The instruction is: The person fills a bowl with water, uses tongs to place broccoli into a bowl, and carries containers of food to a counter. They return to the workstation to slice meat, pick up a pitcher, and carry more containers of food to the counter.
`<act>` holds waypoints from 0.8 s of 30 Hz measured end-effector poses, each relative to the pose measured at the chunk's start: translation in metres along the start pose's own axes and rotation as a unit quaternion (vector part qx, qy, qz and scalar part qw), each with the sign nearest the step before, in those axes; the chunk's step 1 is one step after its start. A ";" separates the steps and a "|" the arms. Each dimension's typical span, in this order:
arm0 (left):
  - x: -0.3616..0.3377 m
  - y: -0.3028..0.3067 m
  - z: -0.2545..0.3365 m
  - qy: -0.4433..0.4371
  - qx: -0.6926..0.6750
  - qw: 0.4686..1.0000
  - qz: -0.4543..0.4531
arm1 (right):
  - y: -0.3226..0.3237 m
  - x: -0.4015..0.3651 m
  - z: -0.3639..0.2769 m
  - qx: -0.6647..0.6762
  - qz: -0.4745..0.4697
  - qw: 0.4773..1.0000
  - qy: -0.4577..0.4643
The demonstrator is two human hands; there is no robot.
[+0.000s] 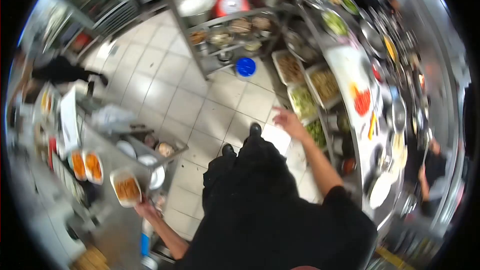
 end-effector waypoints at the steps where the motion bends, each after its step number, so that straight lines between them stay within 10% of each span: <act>1: -0.007 -0.007 0.013 -0.017 -0.032 0.999 0.012 | 0.021 -0.002 -0.016 -0.022 0.053 0.998 0.010; 11: 0.013 -0.123 0.023 0.060 -0.113 0.991 0.031 | 0.306 0.056 -0.005 -0.299 0.436 0.846 0.068; 14: -0.034 -0.253 -0.010 0.224 -0.114 0.933 -0.258 | 0.349 0.080 0.011 -0.373 0.479 0.793 0.043; 15: -0.067 -0.305 -0.019 0.139 -0.035 0.945 -0.294 | 0.359 0.089 0.014 -0.367 0.488 0.791 0.042; 17: -0.107 -0.380 -0.044 0.182 0.087 0.904 -0.377 | 0.343 0.109 0.019 -0.428 0.376 0.822 -0.018; 20: -0.164 -0.449 -0.067 0.138 0.293 0.795 -0.513 | 0.282 0.108 -0.012 -0.190 0.410 0.879 0.154; 22: -0.160 -0.447 -0.125 0.129 0.317 0.752 -0.563 | 0.245 0.102 -0.013 -0.132 0.325 0.935 0.058; 23: -0.065 -0.412 -0.232 0.273 0.205 0.661 -0.669 | 0.227 0.092 -0.017 -0.081 0.332 0.932 0.124; 24: -0.091 -0.417 -0.213 0.197 0.331 0.688 -0.615 | 0.216 0.079 -0.030 -0.024 0.277 0.960 0.026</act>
Point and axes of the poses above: each hand's wrist, its own x-axis towards the middle knuckle, its own y-axis out of the back of the hand, z = x × y, the point moved 4 cm from there along x, towards the middle knuckle, and after that the axes turned 13 degrees about x, right-handed, at the moved point
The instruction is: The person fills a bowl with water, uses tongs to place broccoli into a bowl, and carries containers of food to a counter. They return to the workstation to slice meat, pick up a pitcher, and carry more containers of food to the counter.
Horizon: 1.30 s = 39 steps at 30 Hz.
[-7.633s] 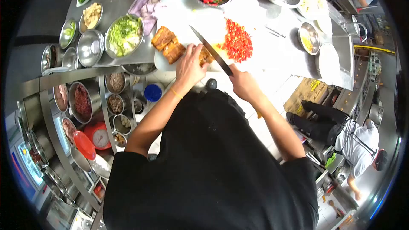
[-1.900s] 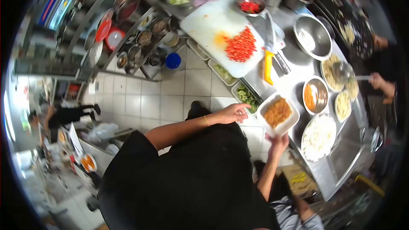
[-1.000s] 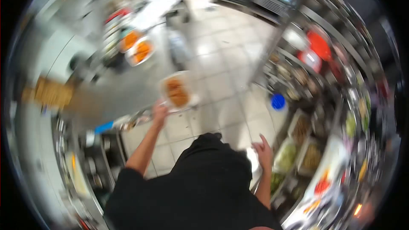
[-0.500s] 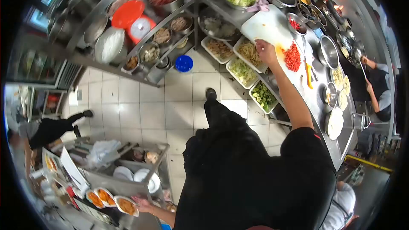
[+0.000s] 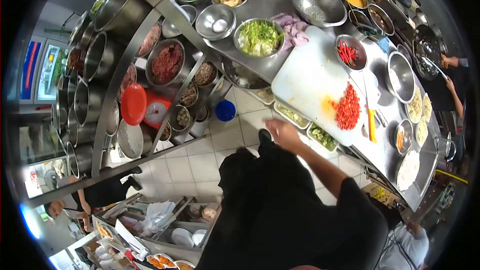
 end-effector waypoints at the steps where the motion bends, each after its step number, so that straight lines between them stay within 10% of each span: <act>1: 0.002 -0.021 0.024 0.037 0.044 0.998 0.026 | -0.005 -0.016 0.005 0.002 -0.038 0.999 -0.035; 5: 0.043 -0.070 0.123 0.083 0.112 0.990 0.015 | 0.012 -0.044 0.046 -0.030 -0.212 0.969 -0.124; 9: 0.100 -0.107 0.230 0.084 0.171 0.981 -0.027 | 0.100 0.056 0.024 -0.093 0.038 0.985 -0.137; 11: 0.125 -0.124 0.282 0.097 0.198 0.974 -0.040 | 0.134 0.137 0.039 -0.260 0.151 0.953 0.024; 15: 0.149 -0.171 0.393 0.218 0.255 0.942 -0.012 | 0.167 0.260 0.091 -0.385 0.105 0.910 0.117; 16: 0.199 -0.139 0.365 0.042 0.432 0.897 -0.086 | 0.167 0.275 0.092 -0.366 0.042 0.928 0.056; 18: 0.216 -0.173 0.404 0.040 0.254 0.954 -0.152 | 0.160 0.294 0.120 -0.436 -0.039 0.899 0.019; 21: 0.250 -0.187 0.410 0.041 0.219 0.944 -0.243 | 0.179 0.301 0.074 -0.352 -0.045 0.930 0.101; 23: 0.273 -0.187 0.405 0.041 0.253 0.928 -0.269 | 0.174 0.275 0.032 -0.413 -0.055 0.848 0.329; 25: 0.296 -0.180 0.384 -0.039 0.294 0.884 -0.361 | 0.194 0.234 0.021 -0.309 0.035 0.947 -0.080; 27: 0.310 -0.177 0.385 -0.074 0.404 0.856 -0.314 | 0.197 0.172 -0.001 -0.327 0.164 0.910 -0.195; 34: 0.377 -0.198 0.379 -0.170 0.673 0.662 -0.282 | 0.118 0.101 0.063 -0.410 0.309 0.854 -0.084; 39: 0.380 -0.178 0.341 -0.166 0.653 0.691 -0.260 | 0.058 0.072 0.014 -0.384 0.225 0.892 -0.075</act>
Point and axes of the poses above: each hand's wrist, its own x-axis towards the middle knuckle, its own y-axis out of the back of the hand, z = x × y, the point moved 4 cm from there along x, towards the middle knuckle, and after that the axes turned 13 degrees about x, right-handed, at the moved point
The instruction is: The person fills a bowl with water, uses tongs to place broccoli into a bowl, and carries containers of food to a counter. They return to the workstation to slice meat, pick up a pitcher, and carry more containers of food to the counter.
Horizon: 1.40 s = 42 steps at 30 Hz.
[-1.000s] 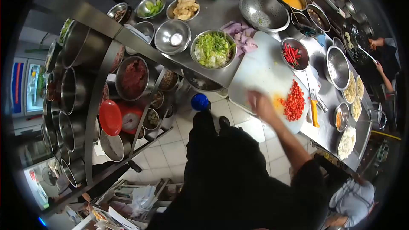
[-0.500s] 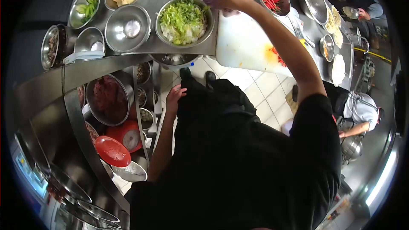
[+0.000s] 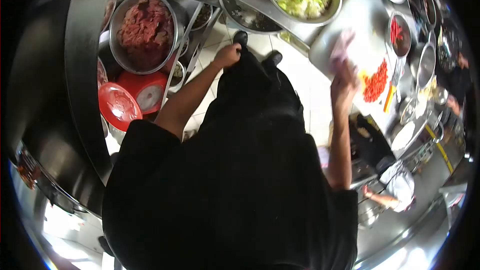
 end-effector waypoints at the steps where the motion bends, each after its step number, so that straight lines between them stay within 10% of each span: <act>1: -0.007 0.002 0.008 -0.005 -0.053 0.999 -0.003 | 0.005 -0.012 -0.010 0.039 -0.063 0.997 -0.009; 5: -0.041 -0.034 -0.003 0.094 -0.060 0.993 0.039 | 0.038 -0.028 -0.009 0.228 -0.233 0.926 -0.191; 9: -0.079 -0.061 0.008 0.138 -0.090 0.984 0.072 | 0.075 0.061 0.030 0.029 -0.097 0.992 -0.070; 13: -0.107 -0.123 0.032 0.213 -0.128 0.960 0.127 | 0.085 0.125 -0.034 0.028 0.123 0.957 0.261; 15: -0.129 -0.128 0.071 0.245 -0.223 0.927 0.176 | 0.041 0.087 -0.035 0.241 -0.002 0.946 0.218; 16: -0.131 -0.159 0.074 0.235 -0.220 0.930 0.176 | -0.004 0.050 -0.035 0.352 -0.132 0.925 0.053; 18: -0.134 -0.210 0.085 0.257 -0.299 0.907 0.146 | -0.092 -0.018 -0.056 0.465 -0.309 0.826 0.077; 20: -0.125 -0.287 0.083 0.238 -0.276 0.924 0.114 | -0.213 -0.091 -0.026 0.503 -0.494 0.674 -0.219; 22: -0.115 -0.347 0.088 0.268 -0.303 0.914 0.016 | -0.314 -0.150 0.023 0.501 -0.461 0.512 -0.524; 25: -0.115 -0.425 0.095 0.344 -0.198 0.918 -0.011 | -0.498 -0.216 0.133 0.464 -0.465 0.385 -0.648; 29: -0.139 -0.429 0.100 0.452 -0.288 0.838 0.106 | -0.650 -0.194 0.194 0.456 -0.270 0.513 -0.675; 33: -0.150 -0.424 0.085 0.458 -0.322 0.809 0.181 | -0.742 -0.153 0.227 0.398 -0.343 0.651 -0.548; 35: -0.149 -0.422 0.083 0.458 -0.318 0.808 0.188 | -0.755 -0.151 0.220 0.407 -0.161 0.679 -0.589; 39: -0.143 -0.418 0.080 0.431 -0.321 0.824 0.179 | -0.758 -0.156 0.192 0.467 -0.149 0.831 -0.264; 40: -0.143 -0.421 0.081 0.427 -0.332 0.821 0.182 | -0.748 -0.160 0.186 0.263 -0.161 0.935 -0.178; 42: -0.145 -0.422 0.084 0.427 -0.346 0.815 0.182 | -0.676 -0.172 0.114 0.202 -0.143 0.969 0.012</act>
Point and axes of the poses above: each hand's wrist, its own x-axis towards the middle knuckle, its own y-axis out of the back of the hand, z = x × y, the point moved 4 cm from there along x, towards the middle knuckle, and after that the axes turned 13 degrees about x, right-handed, at the moved point
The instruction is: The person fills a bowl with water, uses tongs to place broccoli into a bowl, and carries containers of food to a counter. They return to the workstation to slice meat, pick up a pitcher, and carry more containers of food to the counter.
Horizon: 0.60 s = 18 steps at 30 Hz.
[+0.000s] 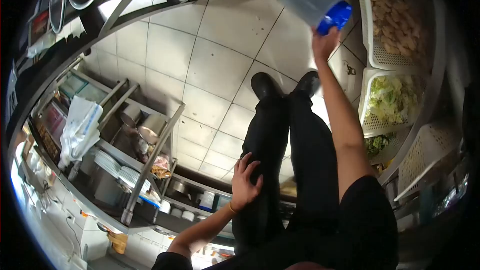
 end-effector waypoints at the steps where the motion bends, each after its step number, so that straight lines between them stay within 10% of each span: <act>1: -0.002 0.000 -0.001 -0.006 0.001 1.000 0.000 | 0.005 -0.011 -0.020 0.035 -0.064 0.996 -0.043; 4: -0.002 0.000 -0.005 -0.007 0.000 1.000 0.000 | 0.009 -0.045 -0.071 0.115 -0.122 0.982 0.091; 5: -0.002 0.001 -0.004 -0.010 0.001 1.000 0.000 | 0.007 -0.056 -0.090 0.383 -0.158 0.905 -0.095; 6: -0.002 0.001 -0.004 -0.012 0.001 1.000 0.000 | 0.010 -0.057 -0.119 0.163 -0.213 0.959 0.092; 10: -0.008 -0.002 -0.011 -0.003 -0.008 1.000 -0.006 | -0.016 -0.062 -0.220 0.149 -0.207 0.901 0.351; 18: -0.018 -0.011 -0.017 0.007 -0.013 0.999 0.033 | -0.142 -0.041 -0.335 0.052 -0.289 0.754 0.588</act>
Point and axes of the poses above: each hand's wrist, its own x-axis towards the middle knuckle, its own y-axis out of the back of the hand, z = x × y, the point moved 4 cm from there along x, towards the middle knuckle, and after that the axes turned 13 degrees about x, right-handed, at the moved point
